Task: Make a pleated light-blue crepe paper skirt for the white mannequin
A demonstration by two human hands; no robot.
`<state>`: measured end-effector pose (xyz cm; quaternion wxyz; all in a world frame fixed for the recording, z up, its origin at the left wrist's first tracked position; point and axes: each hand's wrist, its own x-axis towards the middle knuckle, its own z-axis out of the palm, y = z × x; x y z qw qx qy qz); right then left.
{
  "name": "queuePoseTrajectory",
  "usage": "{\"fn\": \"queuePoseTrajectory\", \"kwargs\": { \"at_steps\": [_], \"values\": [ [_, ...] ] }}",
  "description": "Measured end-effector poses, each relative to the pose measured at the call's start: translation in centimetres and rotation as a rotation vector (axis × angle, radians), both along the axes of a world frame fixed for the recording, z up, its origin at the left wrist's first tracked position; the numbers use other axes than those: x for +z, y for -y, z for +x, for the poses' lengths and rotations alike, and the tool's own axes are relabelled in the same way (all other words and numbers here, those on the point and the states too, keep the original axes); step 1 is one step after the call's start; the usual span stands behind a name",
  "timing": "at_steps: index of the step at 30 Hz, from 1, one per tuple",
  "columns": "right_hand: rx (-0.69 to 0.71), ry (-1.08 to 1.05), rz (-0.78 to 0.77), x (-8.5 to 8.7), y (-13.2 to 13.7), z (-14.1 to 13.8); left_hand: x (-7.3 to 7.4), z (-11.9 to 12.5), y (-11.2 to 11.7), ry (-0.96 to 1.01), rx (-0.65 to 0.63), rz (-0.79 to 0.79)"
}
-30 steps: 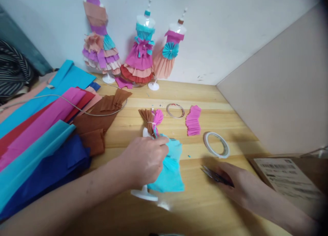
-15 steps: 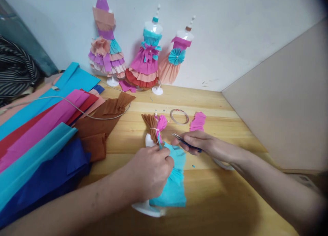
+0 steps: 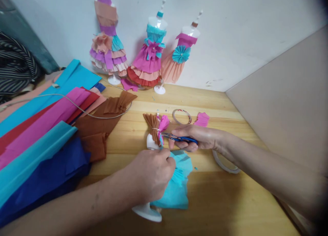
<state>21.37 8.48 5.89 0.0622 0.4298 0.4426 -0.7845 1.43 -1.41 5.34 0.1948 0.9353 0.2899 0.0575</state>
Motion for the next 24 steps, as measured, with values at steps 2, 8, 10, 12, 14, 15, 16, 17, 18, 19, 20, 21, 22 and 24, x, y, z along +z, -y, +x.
{"fn": "queuePoseTrajectory", "kwargs": {
  "at_steps": [2,8,10,12,14,15,16,17,18,19,20,21,22,24],
  "values": [
    [-0.012,0.019,0.009,0.1,0.0,-0.3,-0.1,0.0,0.0,0.002,-0.001,0.014],
    [-0.06,0.025,0.032,-0.2,0.2,-0.5,-0.3,0.0,0.0,0.031,-0.018,0.045],
    [-0.093,-0.009,0.037,-0.4,0.3,-0.5,-0.3,0.0,0.0,0.025,-0.022,0.041],
    [-0.117,-0.034,0.037,-0.7,0.4,-0.4,-0.3,0.0,0.0,0.01,-0.021,0.035],
    [-0.127,-0.045,0.046,-1.0,0.5,-0.4,-0.3,0.0,0.0,0.002,-0.021,0.022],
    [-0.129,-0.047,0.057,-1.1,0.6,-0.4,-0.3,0.0,0.0,0.004,-0.021,0.018],
    [-0.129,-0.047,0.07,-1.2,0.7,-0.5,-0.3,0.0,0.0,0.007,-0.021,0.013],
    [-0.13,-0.046,0.084,-1.3,0.7,-0.5,-0.4,0.0,0.0,0.008,-0.024,0.011],
    [-0.134,-0.044,0.096,-1.3,0.8,-0.5,-0.4,0.0,0.0,0.006,-0.025,0.011],
    [-0.138,-0.043,0.105,-1.3,0.8,-0.5,-0.3,0.0,0.0,0.002,-0.027,0.012],
    [-0.143,-0.043,0.111,-1.2,0.9,-0.5,-0.3,0.0,0.0,-0.005,-0.031,0.012],
    [-0.143,-0.043,0.116,-1.2,1.0,-0.5,-0.2,0.0,0.0,-0.014,-0.037,0.009],
    [-0.143,-0.043,0.132,-1.0,1.1,-0.5,-0.1,0.0,0.0,-0.025,-0.04,0.005],
    [-0.142,-0.036,0.247,-0.7,1.4,-0.4,0.2,0.0,0.0,-0.039,-0.044,-0.004]
  ]
}}
